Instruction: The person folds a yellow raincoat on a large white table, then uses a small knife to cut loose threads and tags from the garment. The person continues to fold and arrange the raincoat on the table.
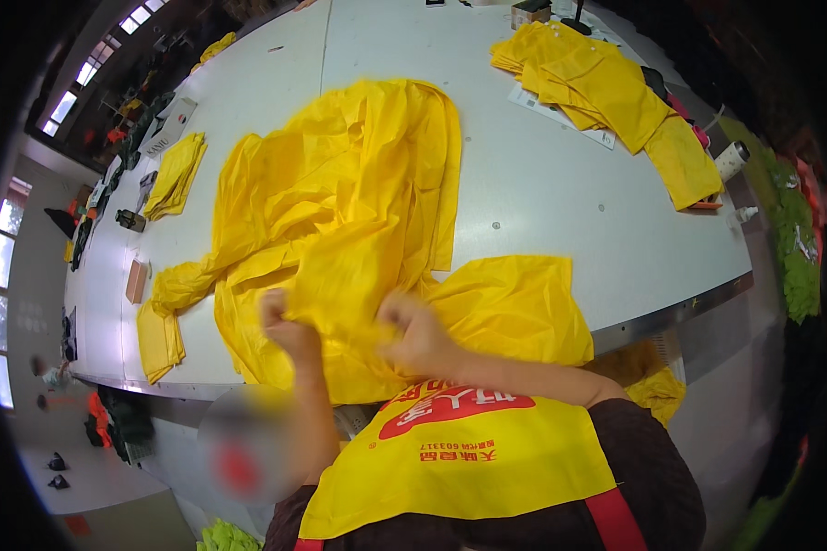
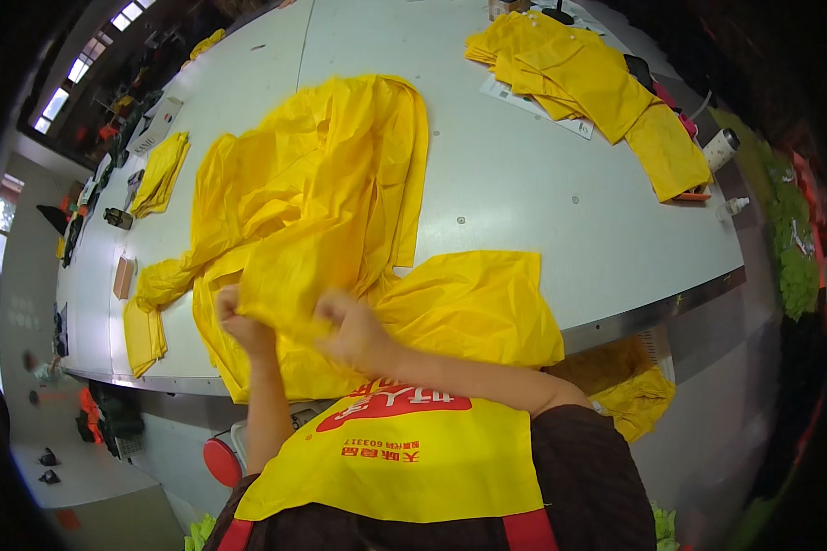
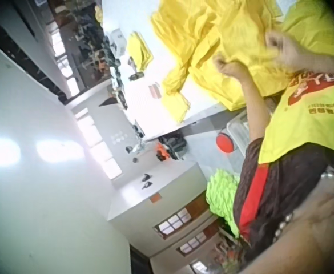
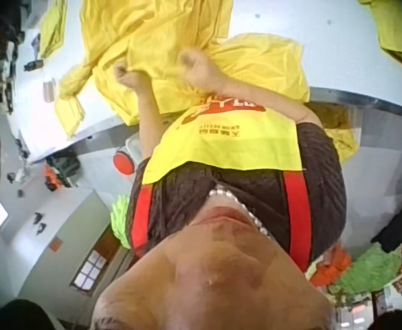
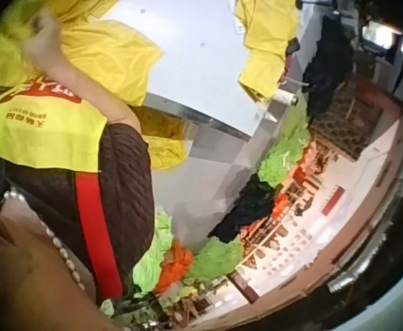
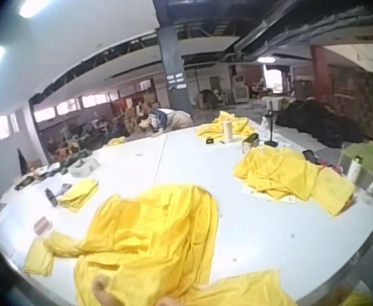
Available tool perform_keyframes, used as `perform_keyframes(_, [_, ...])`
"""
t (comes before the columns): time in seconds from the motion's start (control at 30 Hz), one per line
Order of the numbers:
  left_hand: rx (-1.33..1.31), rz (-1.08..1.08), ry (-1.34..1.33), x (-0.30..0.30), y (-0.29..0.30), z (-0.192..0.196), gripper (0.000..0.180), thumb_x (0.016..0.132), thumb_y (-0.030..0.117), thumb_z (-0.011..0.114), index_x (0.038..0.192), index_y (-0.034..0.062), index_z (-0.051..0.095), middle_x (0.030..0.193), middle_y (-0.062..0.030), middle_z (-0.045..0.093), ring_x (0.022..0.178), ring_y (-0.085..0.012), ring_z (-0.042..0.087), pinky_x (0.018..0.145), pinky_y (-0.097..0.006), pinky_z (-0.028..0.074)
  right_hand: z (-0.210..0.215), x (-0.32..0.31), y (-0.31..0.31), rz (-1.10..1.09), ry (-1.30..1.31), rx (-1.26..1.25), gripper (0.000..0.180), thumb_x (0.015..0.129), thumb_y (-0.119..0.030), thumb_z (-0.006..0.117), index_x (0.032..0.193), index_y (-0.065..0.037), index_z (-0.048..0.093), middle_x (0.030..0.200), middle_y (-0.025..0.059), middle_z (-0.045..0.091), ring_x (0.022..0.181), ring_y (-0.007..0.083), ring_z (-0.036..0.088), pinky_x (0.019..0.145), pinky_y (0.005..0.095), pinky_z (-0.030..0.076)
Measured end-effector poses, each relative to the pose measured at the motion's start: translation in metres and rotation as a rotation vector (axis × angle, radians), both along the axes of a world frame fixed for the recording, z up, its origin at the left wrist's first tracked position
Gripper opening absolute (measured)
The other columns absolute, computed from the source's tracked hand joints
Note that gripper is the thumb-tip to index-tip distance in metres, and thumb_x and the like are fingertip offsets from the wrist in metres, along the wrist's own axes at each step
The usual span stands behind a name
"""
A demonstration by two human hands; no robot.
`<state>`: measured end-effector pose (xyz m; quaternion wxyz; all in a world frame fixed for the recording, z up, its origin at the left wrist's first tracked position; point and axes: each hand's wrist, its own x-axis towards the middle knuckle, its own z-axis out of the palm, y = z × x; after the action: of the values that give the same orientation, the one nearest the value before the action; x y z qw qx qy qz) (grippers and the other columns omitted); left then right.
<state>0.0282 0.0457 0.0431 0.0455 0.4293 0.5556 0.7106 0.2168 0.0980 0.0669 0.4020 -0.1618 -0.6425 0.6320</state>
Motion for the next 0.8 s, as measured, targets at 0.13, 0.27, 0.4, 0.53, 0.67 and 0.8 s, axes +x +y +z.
perform_keyframes(0.13, [-0.149,0.294,0.053,-0.001,-0.017,0.002,0.036,0.070,-0.010,0.058,0.064,0.0086,0.027,0.062,0.0041,0.025,0.055,-0.0095,0.027,0.052,-0.023,0.032,-0.036,-0.014,0.025,-0.262,-0.035,0.681,0.012,0.070,0.004,0.054,0.076,-0.005,0.048,0.067,0.0112,0.051,0.061,0.0265,0.054,0.055,0.0348,0.044])
perform_keyframes(0.27, [-0.772,0.044,0.582,0.065,-0.042,-0.030,0.015,0.066,-0.005,0.054,0.068,0.0048,0.042,0.058,-0.0063,0.040,0.058,-0.0183,0.054,0.050,-0.029,0.042,-0.046,-0.012,0.104,-0.580,-0.317,0.669,0.011,0.069,0.002,0.054,0.075,-0.006,0.050,0.065,0.0095,0.053,0.062,0.0293,0.056,0.051,0.0369,0.045])
perform_keyframes(0.4, [-0.603,-0.068,-0.365,0.014,-0.047,-0.005,0.017,0.068,-0.006,0.046,0.075,0.0085,0.040,0.070,0.0006,0.040,0.055,-0.0114,0.051,0.046,-0.027,0.052,-0.054,0.013,0.078,-0.358,-0.441,0.622,0.012,0.071,-0.006,0.062,0.073,-0.006,0.050,0.065,0.0102,0.054,0.060,0.0288,0.056,0.052,0.0358,0.045])
perform_keyframes(0.53, [-0.103,0.042,-0.544,-0.160,-0.108,0.002,0.029,0.088,0.016,0.046,0.112,0.0014,0.045,0.113,-0.0129,0.050,0.099,-0.0212,0.052,0.083,-0.035,0.046,-0.047,0.044,0.046,0.157,-0.369,0.503,0.033,0.072,-0.034,0.068,0.074,-0.005,0.053,0.066,0.0112,0.057,0.061,0.0293,0.058,0.053,0.0373,0.046])
perform_keyframes(0.67, [0.054,0.410,-0.546,-0.136,-0.089,0.005,0.045,0.091,0.027,0.039,0.128,0.0029,0.032,0.131,-0.0133,0.036,0.121,-0.0216,0.036,0.099,-0.040,0.034,-0.095,0.057,0.118,-0.341,-0.667,0.049,0.027,0.077,-0.026,0.063,0.082,0.000,0.058,0.072,0.0156,0.062,0.065,0.0311,0.061,0.057,0.0358,0.048])
perform_keyframes(0.8, [-0.895,0.273,0.135,0.012,-0.021,-0.044,0.044,0.083,0.020,0.061,0.118,-0.0010,0.048,0.115,-0.0143,0.053,0.108,-0.0258,0.050,0.095,-0.034,0.037,-0.140,0.039,0.151,-0.450,-0.958,0.079,0.030,0.077,-0.028,0.062,0.083,0.002,0.058,0.079,0.0187,0.063,0.077,0.0357,0.061,0.068,0.0420,0.048])
